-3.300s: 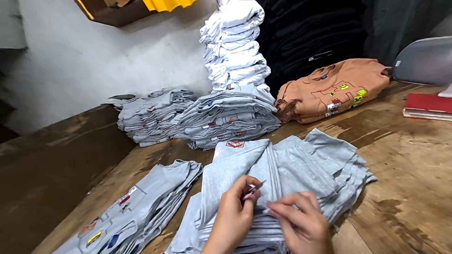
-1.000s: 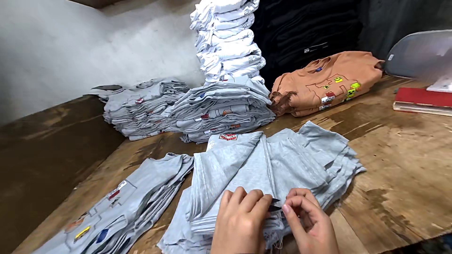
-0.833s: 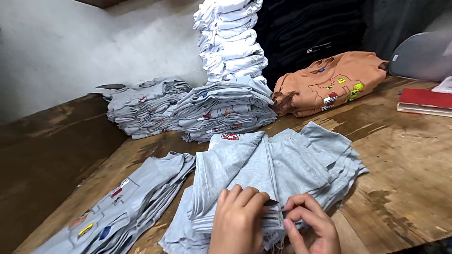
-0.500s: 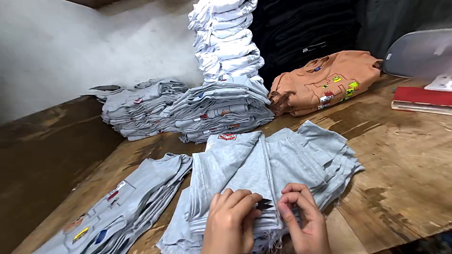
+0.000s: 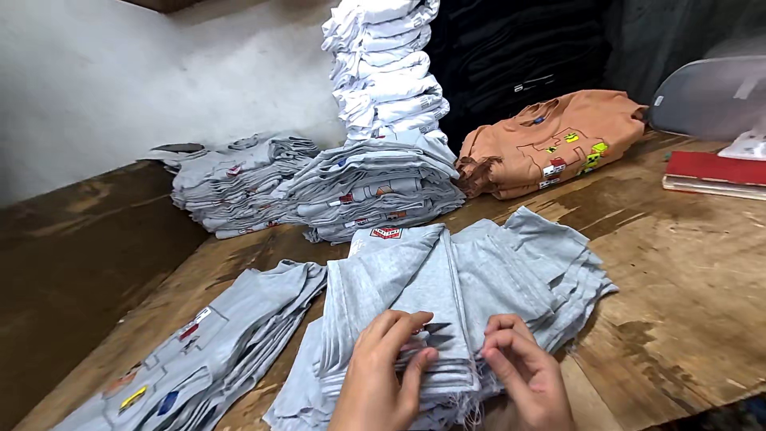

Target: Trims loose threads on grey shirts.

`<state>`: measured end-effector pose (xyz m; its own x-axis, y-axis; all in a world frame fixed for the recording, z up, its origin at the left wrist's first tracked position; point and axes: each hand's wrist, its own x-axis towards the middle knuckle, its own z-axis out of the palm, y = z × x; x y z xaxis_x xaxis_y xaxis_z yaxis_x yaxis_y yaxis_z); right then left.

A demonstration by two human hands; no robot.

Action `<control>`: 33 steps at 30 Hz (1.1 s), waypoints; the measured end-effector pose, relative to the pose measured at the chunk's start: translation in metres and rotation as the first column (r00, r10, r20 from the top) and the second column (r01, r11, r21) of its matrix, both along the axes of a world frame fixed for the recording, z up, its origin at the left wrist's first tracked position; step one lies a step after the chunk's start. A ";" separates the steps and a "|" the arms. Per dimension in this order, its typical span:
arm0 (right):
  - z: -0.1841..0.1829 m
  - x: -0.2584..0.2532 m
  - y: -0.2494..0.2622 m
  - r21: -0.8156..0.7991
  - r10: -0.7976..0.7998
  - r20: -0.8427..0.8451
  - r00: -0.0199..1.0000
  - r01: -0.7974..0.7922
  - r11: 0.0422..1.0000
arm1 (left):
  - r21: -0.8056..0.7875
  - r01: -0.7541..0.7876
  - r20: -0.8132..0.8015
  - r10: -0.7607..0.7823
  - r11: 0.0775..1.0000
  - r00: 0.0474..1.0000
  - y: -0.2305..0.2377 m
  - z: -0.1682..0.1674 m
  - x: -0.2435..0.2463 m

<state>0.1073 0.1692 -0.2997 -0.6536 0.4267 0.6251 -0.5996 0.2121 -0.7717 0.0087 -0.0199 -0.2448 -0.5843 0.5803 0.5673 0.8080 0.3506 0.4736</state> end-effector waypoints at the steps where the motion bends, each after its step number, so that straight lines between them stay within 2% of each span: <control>1: -0.002 0.000 0.003 -0.078 0.047 0.002 0.999 -0.047 0.996 | 0.004 0.013 -0.017 -0.012 1.000 1.000 -0.001 0.000 0.000; 3: -0.003 0.001 0.005 -0.172 0.082 -0.002 0.997 -0.081 0.982 | -0.012 0.041 -0.067 -0.042 0.999 0.997 0.000 0.000 0.000; 5: -0.001 0.003 0.005 -0.183 0.097 -0.011 0.995 -0.097 0.978 | -0.030 0.047 -0.121 -0.050 0.998 0.991 0.003 -0.001 0.001; 7: 0.000 0.008 0.008 -0.120 0.167 -0.030 0.985 -0.170 0.978 | -0.018 0.020 -0.155 -0.023 1.000 0.988 0.006 -0.001 0.001; 9: 0.003 0.014 0.016 0.014 0.268 -0.027 0.963 -0.268 0.963 | 0.019 0.028 -0.132 -0.026 0.999 0.991 0.006 0.001 0.001; 10: 0.005 0.015 0.019 0.087 0.265 -0.022 0.964 -0.262 0.961 | 0.028 0.045 -0.105 -0.042 0.999 0.994 0.005 0.003 0.000; 11: 0.007 0.016 0.019 0.141 0.216 -0.016 0.976 -0.211 0.967 | 0.018 0.051 -0.082 -0.050 0.999 0.995 0.004 0.004 0.000; 13: 0.012 0.015 0.009 0.255 -0.025 0.018 1.000 0.020 0.967 | -0.008 0.068 -0.032 -0.068 0.998 0.997 0.004 0.003 -0.001; 15: 0.017 0.006 -0.008 0.358 -0.236 0.019 0.971 0.214 0.909 | 0.002 0.071 0.026 -0.071 0.998 0.997 0.005 0.002 -0.003; 16: 0.017 -0.002 -0.016 0.370 -0.281 -0.006 0.960 0.263 0.891 | 0.022 0.080 0.054 -0.081 0.997 0.995 0.005 0.003 -0.004; 18: 0.015 -0.020 -0.028 0.294 -0.267 -0.114 0.957 0.289 0.911 | 0.083 0.103 0.089 -0.110 0.991 0.990 0.006 0.005 -0.006; 20: 0.017 -0.034 -0.033 0.113 -0.173 -0.165 0.971 0.193 0.975 | 0.149 0.092 0.119 -0.110 0.985 0.987 0.009 0.005 -0.010; 22: 0.024 -0.043 -0.031 -0.065 -0.080 -0.088 0.993 0.074 0.995 | 0.203 0.070 0.167 -0.105 0.977 0.980 0.014 0.007 -0.013; 23: 0.025 -0.045 -0.028 -0.077 -0.034 -0.052 0.998 0.030 0.997 | 0.221 0.058 0.203 -0.104 0.974 0.974 0.016 0.007 -0.014; 24: 0.023 -0.045 -0.025 0.006 -0.023 -0.028 0.999 0.024 1.000 | 0.238 0.051 0.239 -0.109 0.970 0.965 0.018 0.007 -0.015; 25: 0.019 -0.041 -0.022 0.152 -0.092 -0.027 0.995 0.095 0.984 | 0.251 0.047 0.275 -0.118 0.967 0.954 0.018 0.008 -0.016; 26: 0.015 -0.034 -0.020 0.308 -0.213 -0.074 0.974 0.225 0.924 | 0.260 0.050 0.302 -0.130 0.964 0.944 0.019 0.008 -0.017; 27: 0.010 -0.026 -0.018 0.378 -0.317 -0.165 0.934 0.356 0.854 | 0.263 0.061 0.313 -0.145 0.963 0.938 0.019 0.007 -0.017; 28: 0.007 -0.016 -0.015 0.364 -0.372 -0.228 0.900 0.433 0.824 | 0.265 0.085 0.314 -0.169 0.960 0.934 0.018 0.005 -0.017; 29: 0.007 -0.008 -0.011 0.308 -0.394 -0.241 0.887 0.455 0.835 | 0.272 0.113 0.304 -0.197 0.956 0.932 0.017 0.005 -0.016; 31: 0.010 -0.001 -0.005 0.214 -0.368 -0.194 0.909 0.405 0.889 | 0.282 0.147 0.273 -0.227 0.948 0.935 0.019 0.004 -0.015; 33: 0.012 -0.003 -0.009 0.253 -0.309 -0.106 0.945 0.326 0.911 | 0.268 0.148 0.253 -0.218 0.952 0.943 0.019 0.002 -0.014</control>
<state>0.1048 0.1601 -0.2873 -0.4670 0.4196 0.7784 -0.5116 0.5898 -0.6249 -0.0055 -0.0010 -0.2426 -0.6350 0.5576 0.5347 0.6715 0.0561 0.7389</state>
